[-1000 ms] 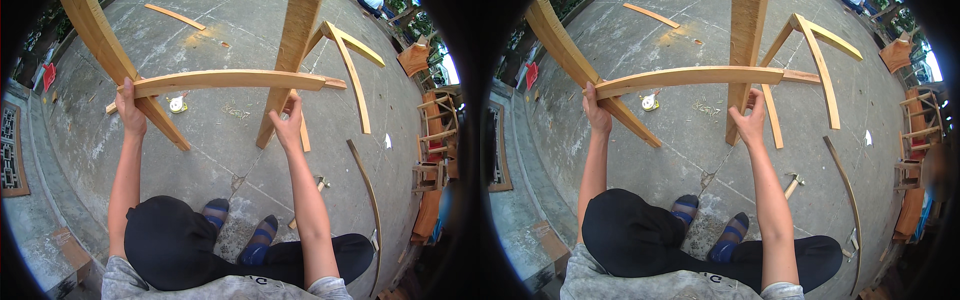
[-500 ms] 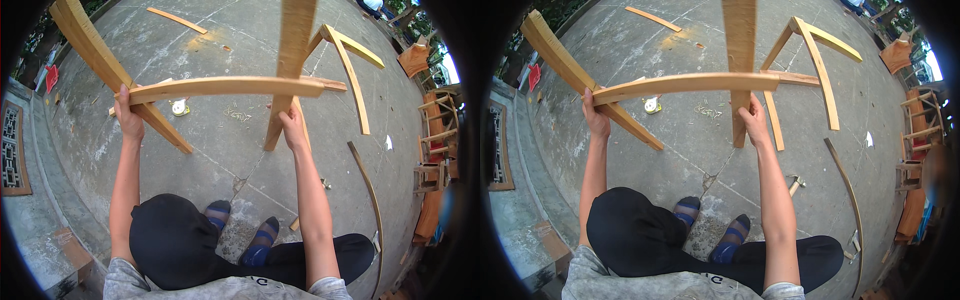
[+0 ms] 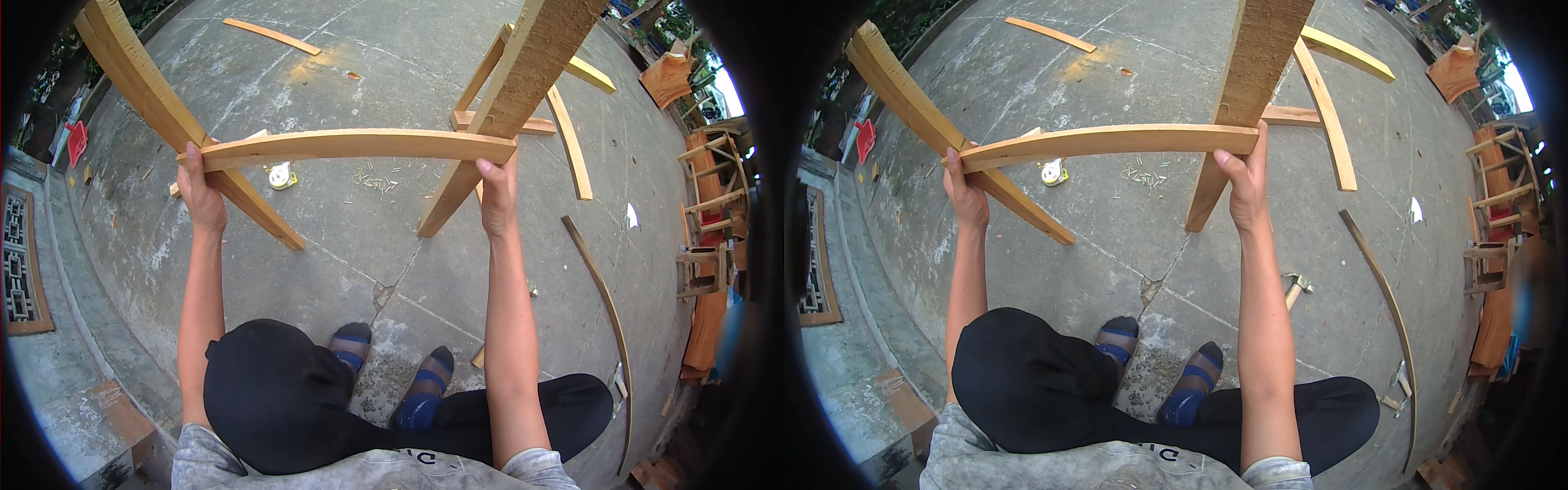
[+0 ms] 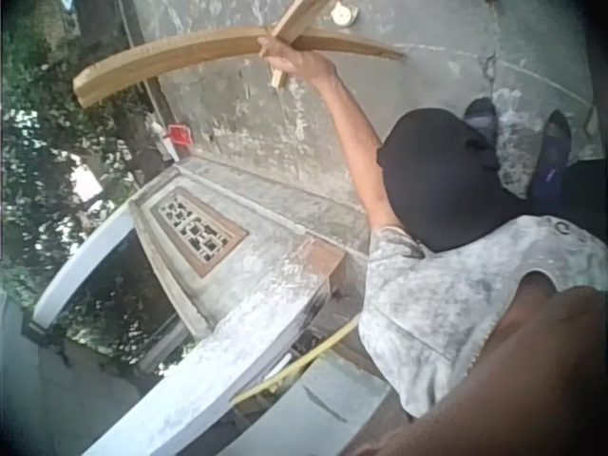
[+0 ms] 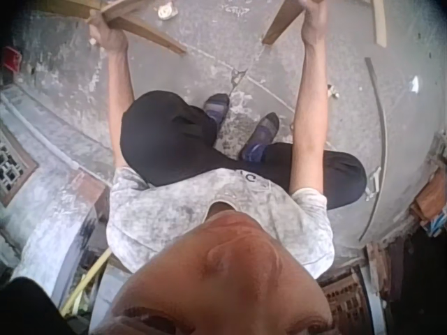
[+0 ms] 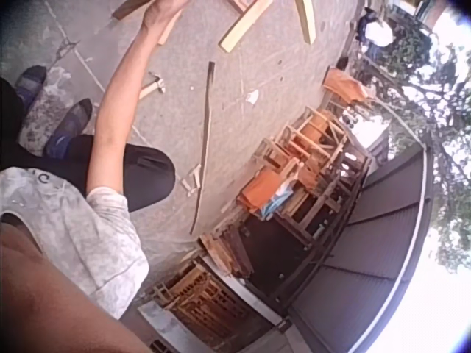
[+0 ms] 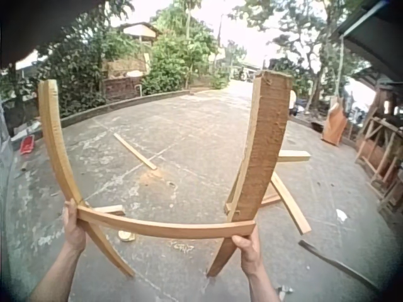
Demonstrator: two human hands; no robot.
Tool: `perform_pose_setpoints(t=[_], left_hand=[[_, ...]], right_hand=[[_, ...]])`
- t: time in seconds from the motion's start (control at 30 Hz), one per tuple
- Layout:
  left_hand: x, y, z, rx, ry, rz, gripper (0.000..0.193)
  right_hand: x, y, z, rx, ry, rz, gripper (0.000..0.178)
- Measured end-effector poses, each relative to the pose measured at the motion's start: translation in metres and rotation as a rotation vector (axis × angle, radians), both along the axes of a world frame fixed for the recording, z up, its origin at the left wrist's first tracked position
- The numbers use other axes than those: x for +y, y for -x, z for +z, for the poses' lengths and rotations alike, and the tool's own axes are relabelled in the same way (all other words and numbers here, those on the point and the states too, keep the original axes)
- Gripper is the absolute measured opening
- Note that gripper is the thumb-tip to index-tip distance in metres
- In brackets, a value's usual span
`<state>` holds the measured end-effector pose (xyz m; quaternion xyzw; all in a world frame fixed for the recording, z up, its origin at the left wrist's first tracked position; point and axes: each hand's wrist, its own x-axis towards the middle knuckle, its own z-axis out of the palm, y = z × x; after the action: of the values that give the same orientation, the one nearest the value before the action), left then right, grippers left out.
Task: Assembling a wooden furniture frame by joining curved and straight pieces using a hammer and nails.
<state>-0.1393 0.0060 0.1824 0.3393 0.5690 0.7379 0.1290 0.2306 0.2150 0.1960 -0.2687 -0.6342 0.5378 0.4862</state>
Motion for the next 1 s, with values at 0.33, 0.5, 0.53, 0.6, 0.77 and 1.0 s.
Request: perform_pose_setpoints(t=[0.33,0.5,0.53,0.6,0.77,1.0], left_hand=[[-0.008,0.002,0.007,0.154,0.088,0.027,0.055],[-0.001,-0.003,0.014,0.208,0.056,0.002,0.052],[0.000,-0.005,0.013,0.204,0.061,-0.002,0.052],[0.002,-0.007,0.013,0.213,0.054,0.005,0.052],[-0.001,-0.004,0.008,0.233,0.095,0.003,0.054],[-0.015,-0.009,0.010,0.340,0.102,-0.014,0.056]], right_hand=[[-0.001,0.002,-0.009,0.017,0.005,-0.122,0.077],[0.003,-0.005,-0.004,0.090,0.023,-0.105,0.081],[0.002,-0.006,-0.006,0.087,0.028,-0.110,0.081],[0.000,-0.003,-0.009,0.077,0.000,-0.144,0.082],[-0.008,0.007,-0.016,0.108,-0.099,-0.314,0.082],[-0.021,-0.006,-0.042,0.122,-0.184,-0.478,0.085]])
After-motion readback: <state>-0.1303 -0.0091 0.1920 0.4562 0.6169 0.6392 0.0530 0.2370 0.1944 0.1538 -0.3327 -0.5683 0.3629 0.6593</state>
